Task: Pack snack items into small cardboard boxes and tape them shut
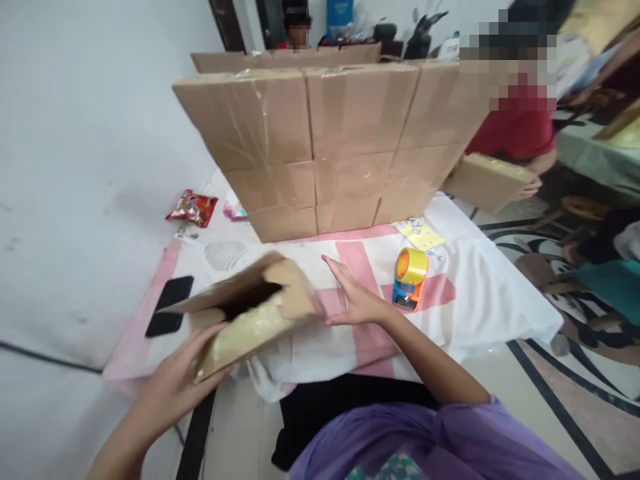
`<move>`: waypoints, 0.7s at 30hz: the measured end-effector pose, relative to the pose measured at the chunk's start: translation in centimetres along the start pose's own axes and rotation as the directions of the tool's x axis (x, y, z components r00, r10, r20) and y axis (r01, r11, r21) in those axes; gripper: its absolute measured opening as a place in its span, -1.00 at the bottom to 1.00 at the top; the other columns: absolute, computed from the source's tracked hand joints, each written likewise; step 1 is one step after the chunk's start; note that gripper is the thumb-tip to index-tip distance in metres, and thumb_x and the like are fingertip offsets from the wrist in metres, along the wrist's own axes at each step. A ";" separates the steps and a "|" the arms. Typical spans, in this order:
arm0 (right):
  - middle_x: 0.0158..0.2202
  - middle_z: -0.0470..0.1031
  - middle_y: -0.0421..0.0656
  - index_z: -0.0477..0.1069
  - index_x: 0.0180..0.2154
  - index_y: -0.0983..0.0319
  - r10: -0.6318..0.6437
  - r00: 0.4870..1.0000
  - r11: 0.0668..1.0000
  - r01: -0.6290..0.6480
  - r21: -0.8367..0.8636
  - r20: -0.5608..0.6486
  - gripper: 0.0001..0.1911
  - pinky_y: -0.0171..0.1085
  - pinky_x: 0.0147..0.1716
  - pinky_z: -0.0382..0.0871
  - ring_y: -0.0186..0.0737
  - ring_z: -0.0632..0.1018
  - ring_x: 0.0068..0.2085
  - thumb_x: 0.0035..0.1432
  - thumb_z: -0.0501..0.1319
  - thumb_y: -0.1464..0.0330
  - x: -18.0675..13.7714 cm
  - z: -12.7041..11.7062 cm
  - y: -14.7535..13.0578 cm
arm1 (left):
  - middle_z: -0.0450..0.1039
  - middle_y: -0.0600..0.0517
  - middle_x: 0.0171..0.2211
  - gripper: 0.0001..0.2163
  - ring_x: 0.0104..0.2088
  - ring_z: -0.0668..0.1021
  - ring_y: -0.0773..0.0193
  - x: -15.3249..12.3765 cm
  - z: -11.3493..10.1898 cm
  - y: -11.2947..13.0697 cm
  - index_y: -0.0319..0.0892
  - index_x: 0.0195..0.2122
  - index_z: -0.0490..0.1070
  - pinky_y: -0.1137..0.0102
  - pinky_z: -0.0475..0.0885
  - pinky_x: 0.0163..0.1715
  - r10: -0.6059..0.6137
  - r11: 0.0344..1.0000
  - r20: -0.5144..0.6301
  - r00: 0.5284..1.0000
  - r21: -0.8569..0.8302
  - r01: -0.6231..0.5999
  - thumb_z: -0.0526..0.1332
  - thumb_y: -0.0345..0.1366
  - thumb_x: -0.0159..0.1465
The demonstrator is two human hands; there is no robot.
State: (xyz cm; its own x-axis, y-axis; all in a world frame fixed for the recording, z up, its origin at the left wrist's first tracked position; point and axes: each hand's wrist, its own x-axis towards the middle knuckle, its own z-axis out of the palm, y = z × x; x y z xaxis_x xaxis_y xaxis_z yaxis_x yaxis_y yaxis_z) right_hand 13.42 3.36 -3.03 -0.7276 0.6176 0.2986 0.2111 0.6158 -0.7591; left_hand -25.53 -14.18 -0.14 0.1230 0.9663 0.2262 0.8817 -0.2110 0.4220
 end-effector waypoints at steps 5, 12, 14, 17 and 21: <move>0.55 -0.25 0.16 -0.64 0.49 0.16 -0.014 0.994 0.981 -0.007 0.192 0.108 0.61 0.16 0.46 -0.10 0.21 -0.08 0.54 -0.13 0.51 -0.14 0.2 1.6 2.0 | 0.56 -0.03 0.15 -0.44 -0.04 0.69 -0.06 3.4 0.3 1.5 0.11 0.28 0.34 0.24 0.63 -0.20 0.103 0.994 0.138 0.985 0.019 -0.106 0.34 -0.04 0.26; 0.49 -0.08 0.12 -0.38 0.51 0.20 0.099 0.961 0.995 -0.087 0.055 -0.260 0.47 0.21 0.46 -0.08 0.33 0.02 0.49 -0.19 0.48 -0.02 -3.5 4.8 4.3 | 0.61 -0.04 0.09 -0.61 -0.16 0.70 0.00 6.8 1.6 2.7 0.07 0.18 0.42 0.21 0.56 -0.32 0.306 0.922 -0.147 0.941 0.293 -0.254 0.31 -0.21 0.33; 0.48 -0.06 0.14 -0.34 0.50 0.22 0.157 0.932 0.987 -0.141 0.073 -0.327 0.39 0.23 0.45 -0.07 0.34 0.02 0.48 -0.12 0.43 -0.02 -3.9 5.4 5.0 | 0.63 -0.06 0.05 -0.69 -0.23 0.69 0.08 6.5 3.6 3.0 0.04 0.07 0.46 0.22 0.56 -0.30 0.411 0.884 -0.254 0.876 0.345 -0.315 0.32 -0.36 0.31; 0.48 -0.03 0.16 -0.27 0.49 0.25 0.205 0.912 0.978 -0.177 0.108 -0.355 0.29 0.23 0.44 0.00 0.35 0.07 0.47 -0.04 0.38 -0.04 -4.0 5.7 5.4 | 0.63 -0.13 0.04 -0.67 -0.26 0.68 0.12 5.5 7.8 3.1 0.03 0.00 0.45 0.22 0.59 -0.29 0.464 0.876 -0.341 0.818 0.312 -0.367 0.30 -0.50 0.28; 0.47 0.02 0.17 -0.26 0.49 0.24 0.214 0.907 0.975 -0.177 0.134 -0.361 0.24 0.24 0.40 0.13 0.36 0.17 0.44 0.02 0.35 -0.05 -3.9 5.7 5.1 | 0.55 -0.26 0.13 -0.52 -0.20 0.69 0.09 3.3 11.6 2.4 0.01 0.16 0.41 0.24 0.64 -0.29 0.396 0.915 -0.394 0.830 0.249 -0.318 0.32 -0.52 0.24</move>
State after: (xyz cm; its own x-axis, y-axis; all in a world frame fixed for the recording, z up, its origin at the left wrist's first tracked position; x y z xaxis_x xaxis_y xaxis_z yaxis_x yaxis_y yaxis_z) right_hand 13.60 1.30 -11.34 -0.3792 0.8692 0.3173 0.2467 0.4255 -0.8707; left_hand -17.70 -9.79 -8.56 0.2718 0.6599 0.7004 0.8808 -0.4639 0.0953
